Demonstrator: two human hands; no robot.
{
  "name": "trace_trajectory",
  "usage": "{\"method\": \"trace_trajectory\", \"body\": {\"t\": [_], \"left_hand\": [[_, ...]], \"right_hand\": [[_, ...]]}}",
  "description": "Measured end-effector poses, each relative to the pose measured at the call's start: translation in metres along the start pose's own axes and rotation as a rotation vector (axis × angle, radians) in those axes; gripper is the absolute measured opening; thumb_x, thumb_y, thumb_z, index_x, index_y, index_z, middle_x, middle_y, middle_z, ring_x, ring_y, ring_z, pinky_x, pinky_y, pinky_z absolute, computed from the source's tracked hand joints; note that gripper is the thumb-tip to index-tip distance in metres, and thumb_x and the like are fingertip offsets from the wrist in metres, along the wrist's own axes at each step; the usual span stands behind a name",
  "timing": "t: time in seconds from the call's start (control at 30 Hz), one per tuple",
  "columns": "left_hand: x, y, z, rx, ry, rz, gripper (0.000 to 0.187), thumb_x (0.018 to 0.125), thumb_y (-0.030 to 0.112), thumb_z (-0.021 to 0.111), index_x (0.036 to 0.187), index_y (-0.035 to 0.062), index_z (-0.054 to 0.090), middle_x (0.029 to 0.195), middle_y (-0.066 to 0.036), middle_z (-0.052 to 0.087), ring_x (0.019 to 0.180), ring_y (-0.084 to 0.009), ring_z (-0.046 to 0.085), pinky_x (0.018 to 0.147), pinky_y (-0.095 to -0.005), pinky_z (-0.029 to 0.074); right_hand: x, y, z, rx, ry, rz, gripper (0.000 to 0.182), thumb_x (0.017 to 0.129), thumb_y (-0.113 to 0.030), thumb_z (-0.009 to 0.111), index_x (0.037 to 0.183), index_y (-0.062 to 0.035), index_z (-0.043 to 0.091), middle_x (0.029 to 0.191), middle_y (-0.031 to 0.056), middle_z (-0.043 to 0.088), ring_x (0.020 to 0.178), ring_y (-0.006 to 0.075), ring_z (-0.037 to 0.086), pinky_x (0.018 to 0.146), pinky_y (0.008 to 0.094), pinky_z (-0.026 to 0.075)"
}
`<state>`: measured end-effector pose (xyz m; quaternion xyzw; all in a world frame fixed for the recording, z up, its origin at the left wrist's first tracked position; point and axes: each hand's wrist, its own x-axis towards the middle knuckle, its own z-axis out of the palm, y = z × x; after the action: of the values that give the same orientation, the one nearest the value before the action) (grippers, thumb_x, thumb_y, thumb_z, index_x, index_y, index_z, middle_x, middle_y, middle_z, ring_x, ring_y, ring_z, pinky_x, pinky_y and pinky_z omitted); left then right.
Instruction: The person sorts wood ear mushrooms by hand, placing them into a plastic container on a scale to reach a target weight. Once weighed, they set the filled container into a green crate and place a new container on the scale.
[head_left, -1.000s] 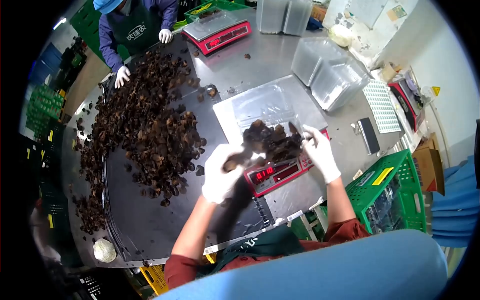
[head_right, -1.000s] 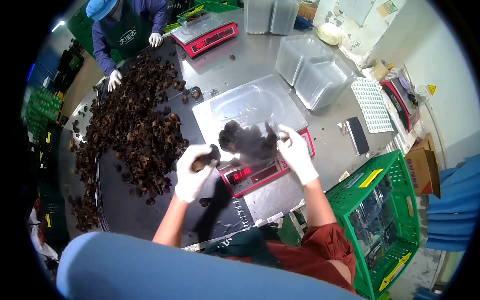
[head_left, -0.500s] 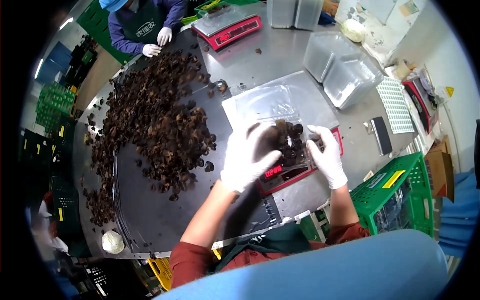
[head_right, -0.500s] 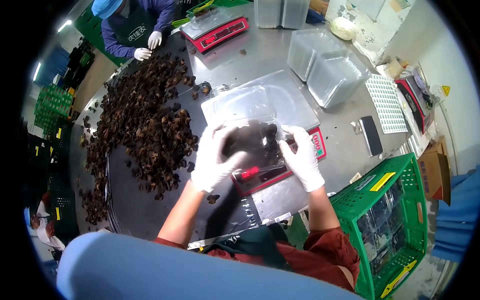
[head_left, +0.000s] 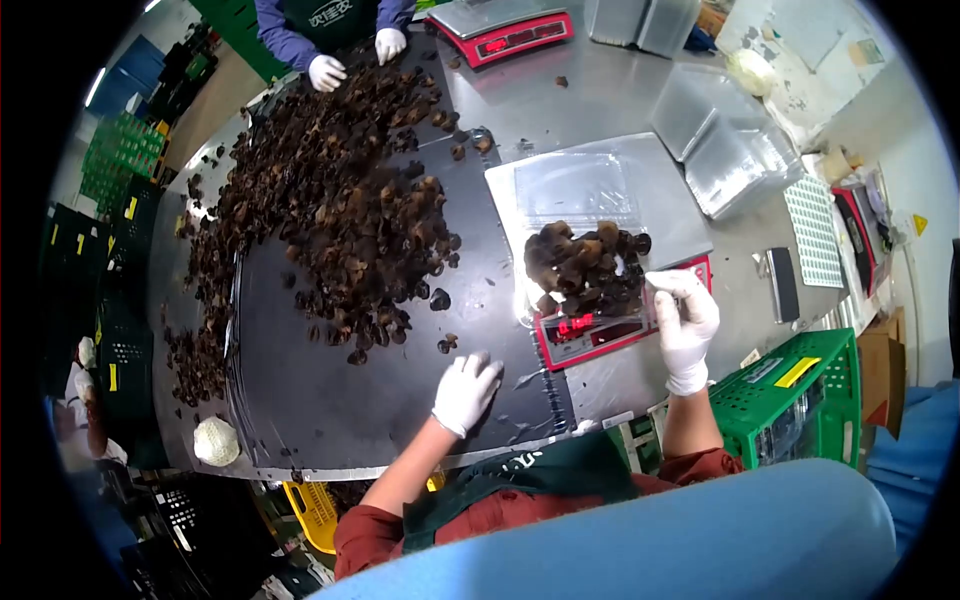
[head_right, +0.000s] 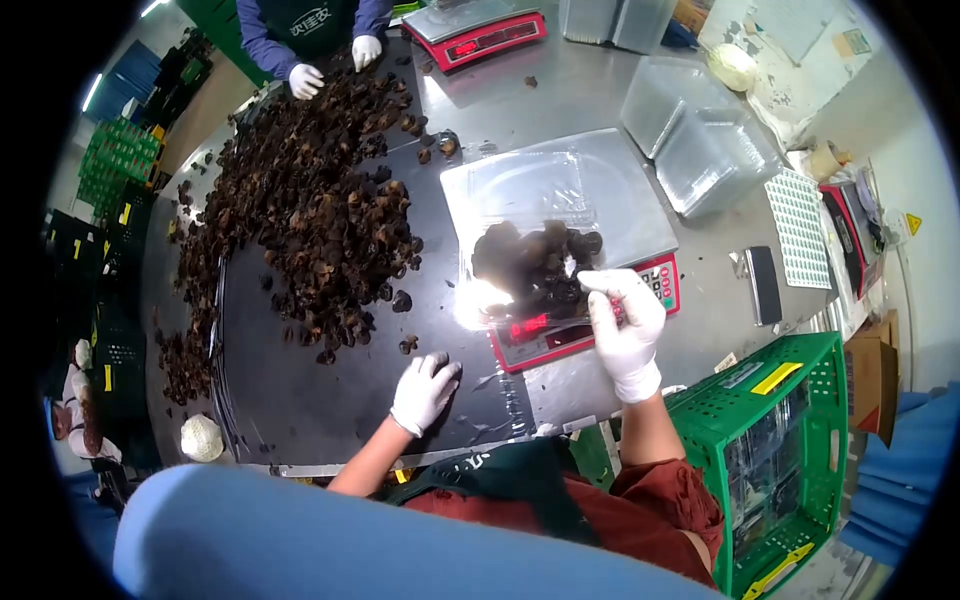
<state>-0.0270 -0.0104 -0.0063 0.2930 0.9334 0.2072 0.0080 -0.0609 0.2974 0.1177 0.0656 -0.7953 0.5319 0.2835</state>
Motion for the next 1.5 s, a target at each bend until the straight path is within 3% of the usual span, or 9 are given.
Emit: {"method": "trace_trajectory", "body": {"t": [0.17,0.4,0.63,0.73,1.03,1.13,1.23,1.33,1.5], "left_hand": [[-0.025,-0.007,0.005,-0.228,0.318,-0.205,0.015,0.075,-0.002,0.07,0.084,0.0038,0.059,0.085,-0.012,0.06,0.081,-0.0306,0.06,0.073,-0.0371,0.051],[-0.023,-0.052,-0.014,-0.352,0.554,-0.502,0.014,0.084,0.003,0.066,0.097,0.0003,0.06,0.092,-0.012,0.06,0.083,-0.0238,0.062,0.077,-0.032,0.05],[-0.025,-0.051,-0.006,-0.331,0.405,-0.467,0.029,0.082,0.005,0.067,0.11,0.0009,0.062,0.1,-0.015,0.062,0.094,-0.0293,0.062,0.085,-0.0337,0.049],[-0.028,-0.052,-0.005,-0.321,0.447,-0.476,0.03,0.082,0.006,0.066,0.111,0.001,0.062,0.098,-0.015,0.061,0.093,-0.0302,0.061,0.084,-0.0343,0.049],[-0.005,-0.054,0.02,-0.056,0.303,-0.359,0.043,0.085,0.017,0.062,0.125,0.0057,0.054,0.109,-0.019,0.055,0.098,-0.0354,0.055,0.088,-0.0394,0.047],[0.001,-0.063,0.037,0.068,0.022,-0.34,0.036,0.083,0.016,0.062,0.118,0.0063,0.057,0.107,-0.019,0.056,0.097,-0.0349,0.056,0.086,-0.0402,0.048],[-0.005,-0.056,0.029,-0.21,0.33,-0.467,0.021,0.081,0.008,0.065,0.101,0.0088,0.061,0.097,-0.012,0.06,0.095,-0.0308,0.06,0.082,-0.0387,0.05],[-0.015,-0.058,0.01,-0.64,0.51,-0.513,0.019,0.084,0.004,0.063,0.102,0.0048,0.057,0.088,-0.008,0.061,0.081,-0.0204,0.061,0.076,-0.0323,0.05],[0.01,-0.051,-0.017,-0.946,0.63,-0.532,0.024,0.087,0.002,0.063,0.109,0.0041,0.055,0.097,-0.005,0.061,0.087,-0.0117,0.058,0.079,-0.0263,0.048]], "right_hand": [[-0.029,-0.027,0.042,0.164,-0.314,-0.033,0.02,0.078,0.008,0.059,0.094,-0.0009,0.07,0.086,0.0103,0.068,0.076,0.0196,0.065,0.07,0.0298,0.052],[-0.067,0.001,0.176,0.135,-0.666,0.067,0.018,0.085,-0.003,0.058,0.101,-0.0038,0.066,0.096,0.015,0.065,0.089,0.0304,0.063,0.081,0.0385,0.051],[-0.058,0.078,0.265,-0.293,-0.549,-0.315,0.025,0.09,-0.012,0.05,0.108,-0.0024,0.065,0.104,0.0147,0.066,0.094,0.0295,0.061,0.088,0.0361,0.048],[-0.05,0.068,0.255,0.215,-0.626,0.435,0.024,0.088,-0.007,0.056,0.11,-0.0018,0.065,0.099,0.0112,0.068,0.085,0.022,0.064,0.081,0.0314,0.051],[-0.075,0.02,0.218,0.665,-0.31,0.837,0.027,0.089,-0.006,0.061,0.115,0.0018,0.062,0.099,0.0072,0.068,0.081,0.0099,0.063,0.07,0.0221,0.051],[-0.096,-0.038,0.227,0.333,-0.562,0.385,0.029,0.084,-0.007,0.061,0.113,-0.0026,0.063,0.112,0.0121,0.065,0.099,0.025,0.06,0.086,0.0385,0.048],[-0.111,-0.088,0.226,0.516,-0.914,-0.071,0.037,0.079,-0.018,0.067,0.114,-0.0081,0.064,0.115,0.0132,0.064,0.109,0.0389,0.054,0.1,0.0518,0.039],[-0.102,-0.081,0.209,0.382,-0.849,-0.045,0.031,0.085,-0.014,0.063,0.114,-0.0039,0.063,0.104,0.0158,0.065,0.099,0.0284,0.062,0.09,0.037,0.048],[-0.081,-0.073,0.148,0.34,-0.617,0.098,0.015,0.084,-0.006,0.063,0.098,-0.0047,0.069,0.095,0.0124,0.067,0.085,0.0286,0.065,0.078,0.0359,0.052]]}}
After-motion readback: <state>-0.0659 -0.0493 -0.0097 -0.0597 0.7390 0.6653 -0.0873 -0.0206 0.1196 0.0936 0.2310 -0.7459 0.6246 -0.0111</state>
